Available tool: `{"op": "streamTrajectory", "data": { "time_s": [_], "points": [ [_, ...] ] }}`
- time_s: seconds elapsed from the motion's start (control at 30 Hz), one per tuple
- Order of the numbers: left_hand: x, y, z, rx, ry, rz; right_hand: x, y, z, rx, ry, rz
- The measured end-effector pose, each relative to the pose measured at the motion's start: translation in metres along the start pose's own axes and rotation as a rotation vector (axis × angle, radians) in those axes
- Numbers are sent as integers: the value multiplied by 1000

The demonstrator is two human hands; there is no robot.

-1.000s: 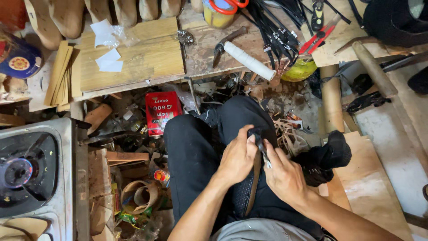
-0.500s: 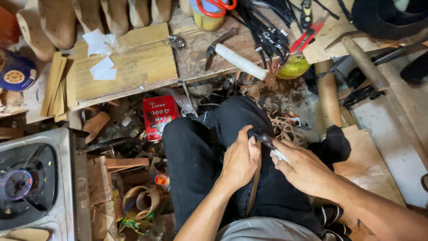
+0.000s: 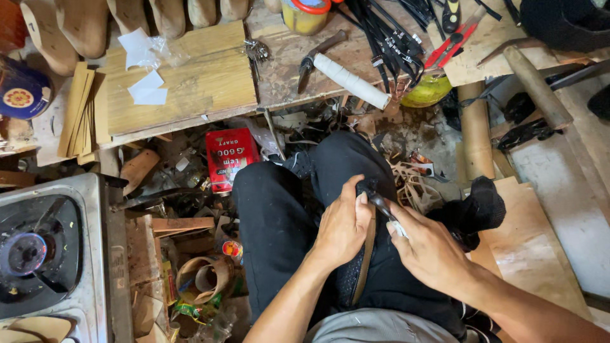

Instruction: The person places a black slip-on shoe over a wooden shoe last and uses a white-handled plier-like tool to press and secure the shoe's edge around the last. The person repeatedly repositions the shoe and tool to work along the perimeter.

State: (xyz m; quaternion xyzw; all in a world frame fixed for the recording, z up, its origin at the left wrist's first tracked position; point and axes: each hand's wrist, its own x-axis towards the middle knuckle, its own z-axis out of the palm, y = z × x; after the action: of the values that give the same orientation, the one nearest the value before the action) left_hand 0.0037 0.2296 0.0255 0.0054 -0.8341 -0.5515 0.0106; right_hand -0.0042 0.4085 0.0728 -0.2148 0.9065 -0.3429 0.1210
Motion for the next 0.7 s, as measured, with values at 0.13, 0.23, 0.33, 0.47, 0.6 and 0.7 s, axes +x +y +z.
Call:
{"op": "streamTrajectory", "data": {
  "time_s": [0.13,0.23,0.33,0.47,0.6,0.7],
  "points": [
    [0,-2,-6,-35,-34,41,-5,5,11,-28,130,-148],
    [1,1,-12,-61,-95,16,-8,8,15,-103,102,-50],
    [5,6,-22,-14,-170,-22,-10,9,16,-189,106,-77],
    [3,17,-39,62,-203,-8,-14,1,15,-275,-4,-31],
    [-4,25,-55,49,-206,-17,-16,-14,17,-318,-25,-97],
    [-12,28,-63,51,-180,-57,-15,-24,20,-304,-7,-176]
  ]
}}
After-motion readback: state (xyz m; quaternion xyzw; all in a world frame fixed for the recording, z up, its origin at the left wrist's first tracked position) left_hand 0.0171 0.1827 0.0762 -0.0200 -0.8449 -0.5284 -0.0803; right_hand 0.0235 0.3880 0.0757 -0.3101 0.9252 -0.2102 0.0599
